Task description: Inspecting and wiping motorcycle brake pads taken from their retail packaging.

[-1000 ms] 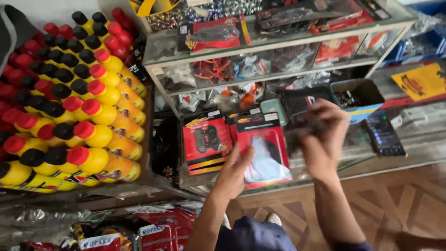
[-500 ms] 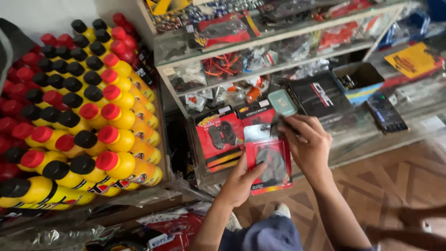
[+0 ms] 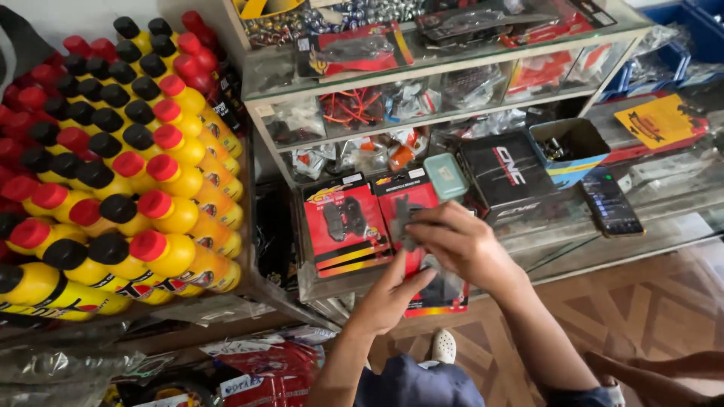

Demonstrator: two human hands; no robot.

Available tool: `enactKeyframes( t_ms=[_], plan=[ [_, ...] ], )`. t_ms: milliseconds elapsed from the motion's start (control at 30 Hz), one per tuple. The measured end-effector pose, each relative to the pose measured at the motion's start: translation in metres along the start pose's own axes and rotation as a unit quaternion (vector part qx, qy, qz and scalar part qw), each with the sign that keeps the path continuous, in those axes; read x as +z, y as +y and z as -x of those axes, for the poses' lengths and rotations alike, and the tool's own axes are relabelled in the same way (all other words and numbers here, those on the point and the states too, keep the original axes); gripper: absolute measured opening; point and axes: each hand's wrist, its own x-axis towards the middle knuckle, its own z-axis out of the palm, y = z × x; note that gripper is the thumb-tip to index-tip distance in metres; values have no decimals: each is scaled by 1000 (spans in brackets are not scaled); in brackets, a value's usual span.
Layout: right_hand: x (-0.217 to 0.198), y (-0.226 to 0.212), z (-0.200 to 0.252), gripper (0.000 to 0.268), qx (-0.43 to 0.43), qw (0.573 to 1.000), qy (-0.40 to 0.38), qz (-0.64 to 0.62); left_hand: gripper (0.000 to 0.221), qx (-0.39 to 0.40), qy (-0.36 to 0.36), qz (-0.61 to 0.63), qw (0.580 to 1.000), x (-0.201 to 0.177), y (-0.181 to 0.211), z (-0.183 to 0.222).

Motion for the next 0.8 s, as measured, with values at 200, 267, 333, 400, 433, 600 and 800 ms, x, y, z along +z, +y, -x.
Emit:
enactKeyframes(
  t_ms=[200, 267, 333, 400, 433, 600, 800],
  plan=[
    [-21, 23, 33, 21, 120, 988, 78, 52, 63, -6, 51, 158, 986, -6, 1, -6],
    [-20, 20, 42, 23, 113, 990, 64, 49, 62, 3, 63, 146, 987, -7, -1, -7],
    [-22, 22, 43, 26, 109, 992, 51, 48, 61, 10, 71, 136, 988, -5, 2, -10],
    [-26, 27, 39, 33, 141, 983, 64, 94, 62, -15, 48, 159, 986, -2, 7, -13],
    [-27, 26, 39, 33, 145, 983, 64, 94, 62, -19, 46, 160, 986, 0, -3, -16],
    [-14, 37, 50, 16, 85, 991, 98, 24, 96, -28, 267, 246, 931, 32, 39, -40],
    [-2, 11, 80, 28, 173, 978, 102, 51, 57, 14, 218, 358, 908, 2, -22, -48]
  ],
)
